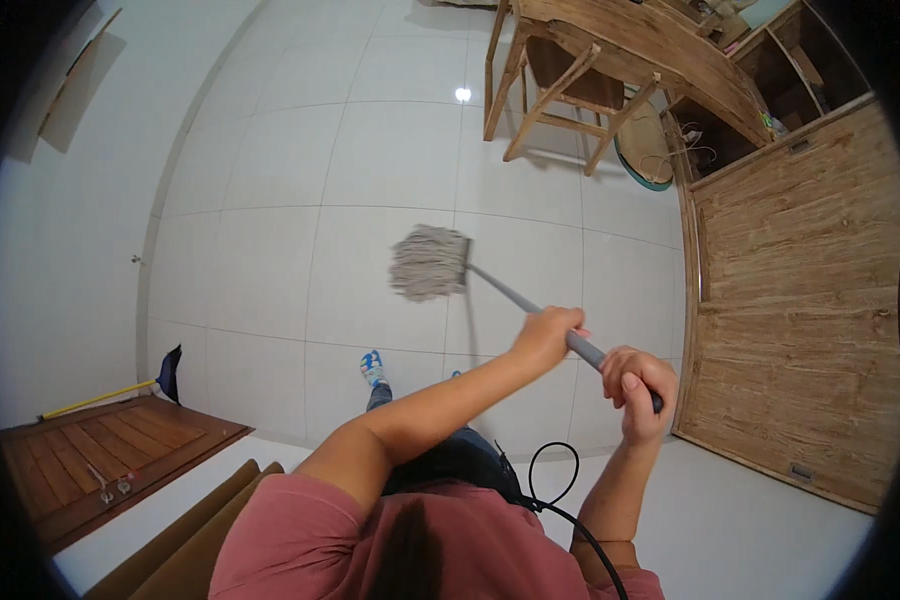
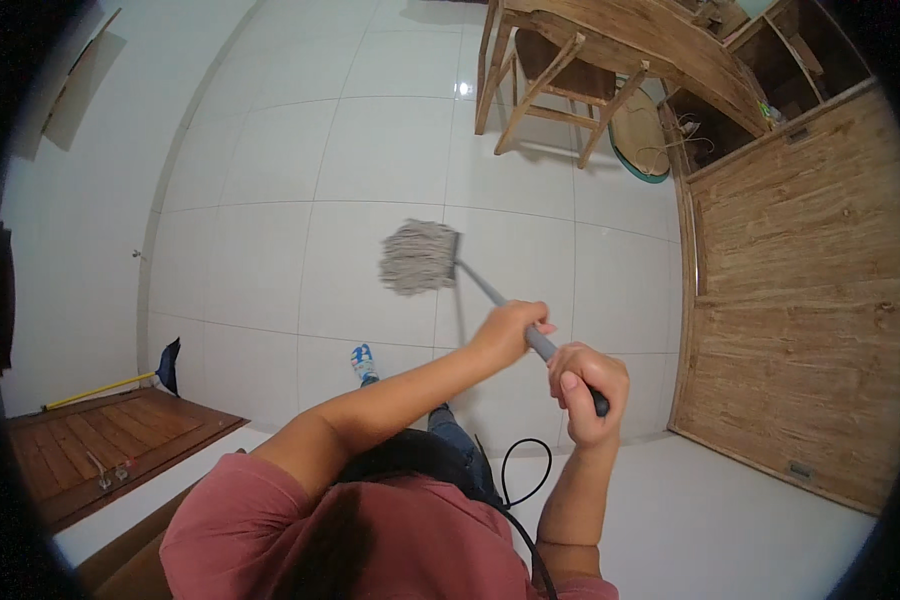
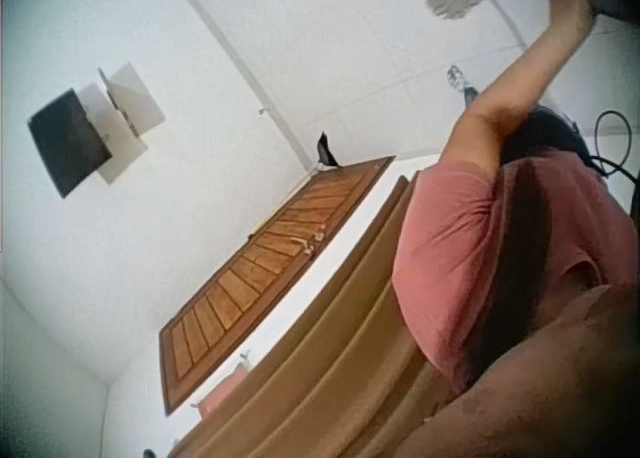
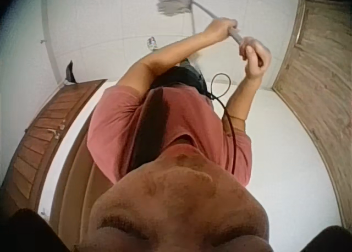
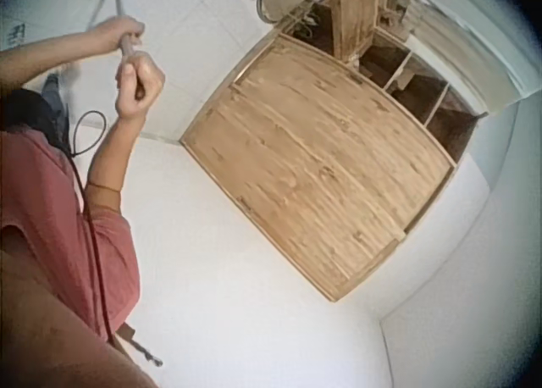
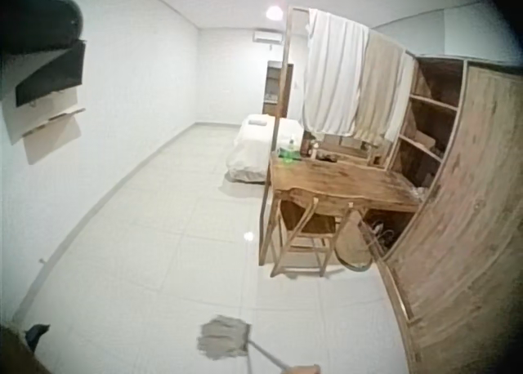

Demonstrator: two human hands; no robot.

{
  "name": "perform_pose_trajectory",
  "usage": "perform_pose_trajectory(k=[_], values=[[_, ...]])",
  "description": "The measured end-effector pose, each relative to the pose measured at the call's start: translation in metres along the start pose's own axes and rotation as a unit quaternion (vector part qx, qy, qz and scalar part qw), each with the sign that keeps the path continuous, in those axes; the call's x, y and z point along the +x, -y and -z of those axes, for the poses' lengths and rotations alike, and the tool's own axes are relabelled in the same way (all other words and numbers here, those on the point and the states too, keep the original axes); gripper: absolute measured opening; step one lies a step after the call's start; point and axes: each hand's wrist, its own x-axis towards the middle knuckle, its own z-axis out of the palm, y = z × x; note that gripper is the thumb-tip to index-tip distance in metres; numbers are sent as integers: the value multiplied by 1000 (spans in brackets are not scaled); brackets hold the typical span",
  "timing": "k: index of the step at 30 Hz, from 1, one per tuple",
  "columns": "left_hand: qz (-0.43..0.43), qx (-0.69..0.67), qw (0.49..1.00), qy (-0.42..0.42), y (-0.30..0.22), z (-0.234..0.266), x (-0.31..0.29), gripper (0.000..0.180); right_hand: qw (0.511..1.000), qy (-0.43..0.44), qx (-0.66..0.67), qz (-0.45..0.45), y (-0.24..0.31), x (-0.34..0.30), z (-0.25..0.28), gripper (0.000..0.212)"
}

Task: The person mops a white tiled floor in a bedroom using a string mop. They move the mop back and forth across the floor, navigating around a bed, a wooden desk, and a chair. The person systematically covers the open floor area, including the space under the desk and near the bed frame.

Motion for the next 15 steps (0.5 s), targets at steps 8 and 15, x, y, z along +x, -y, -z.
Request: perform_pose_trajectory(k=[8, 15], values=[[52, -324, 941, 82, 17, -110, 15, 21, 993, -37, -106, 17, -18, -32, 34, 27], [-6, -137, 990, 30, 14, -60, -19, 25, 997, -48, 27, 54, -3, -38, -11, 28]])
